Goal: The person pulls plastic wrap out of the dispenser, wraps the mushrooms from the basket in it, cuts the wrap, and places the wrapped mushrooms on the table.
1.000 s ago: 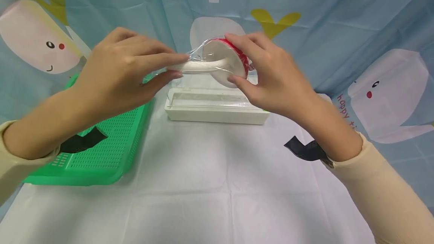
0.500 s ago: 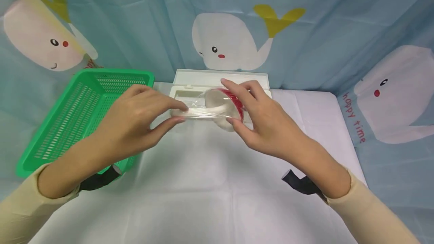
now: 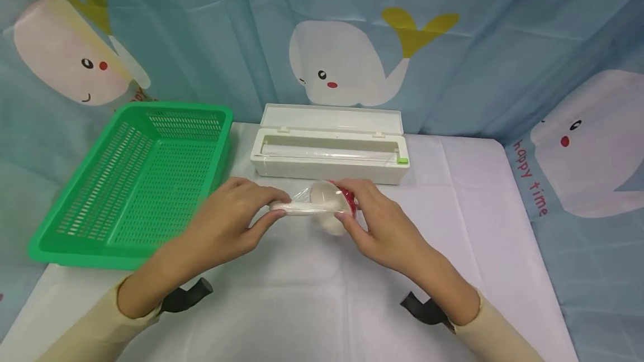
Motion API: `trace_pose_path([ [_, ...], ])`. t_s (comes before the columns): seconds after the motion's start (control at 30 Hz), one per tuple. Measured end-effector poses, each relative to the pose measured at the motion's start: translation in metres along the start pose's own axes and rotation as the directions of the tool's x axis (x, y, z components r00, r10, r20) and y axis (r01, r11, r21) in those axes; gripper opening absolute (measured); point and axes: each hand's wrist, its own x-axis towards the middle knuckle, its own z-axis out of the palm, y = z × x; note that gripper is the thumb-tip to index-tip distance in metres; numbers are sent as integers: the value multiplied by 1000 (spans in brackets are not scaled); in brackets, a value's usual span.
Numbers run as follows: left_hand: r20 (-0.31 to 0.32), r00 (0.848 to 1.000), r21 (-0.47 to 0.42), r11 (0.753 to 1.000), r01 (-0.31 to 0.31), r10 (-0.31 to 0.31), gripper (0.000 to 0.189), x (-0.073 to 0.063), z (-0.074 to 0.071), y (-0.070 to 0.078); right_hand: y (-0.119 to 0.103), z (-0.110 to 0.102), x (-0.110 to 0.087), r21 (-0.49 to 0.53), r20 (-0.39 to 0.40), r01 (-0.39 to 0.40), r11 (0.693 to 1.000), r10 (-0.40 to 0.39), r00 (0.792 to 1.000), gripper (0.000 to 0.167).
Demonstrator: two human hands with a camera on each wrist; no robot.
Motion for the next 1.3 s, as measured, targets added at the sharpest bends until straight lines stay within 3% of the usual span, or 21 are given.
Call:
trace_pose_path([
  [0.23,-15,998,-23,998,56,-56,18,-2,34,-8,26,29,-3,111,-12,-74,991,76,997,51],
  [0.43,-4,990,-108,984,139,-141,15,0,58,-21,42,47,-1,102,-9,-155,983,157,988,49],
  [0.57,10,979,-181,963,201,-203,16,3,73,-31,51,57,2,71,-11,-191,979,193,981,51],
  [0.77,-25,962,-257,932,256,-271,16,8,95,-41,60,65,9,15,-94,-198,980,199,976,40],
  [1.03,-48,928,-278,897,343,-370,16,11,121,-54,70,73,13,18,-164,-174,985,174,971,44],
  [1.17,-74,928,-251,907,337,-366,15,11,132,-58,71,77,13,13,-166,-174,985,173,971,51],
  [1.3,-94,951,-174,945,276,-295,16,11,140,-60,73,82,10,-2,-122,-174,985,172,977,72],
])
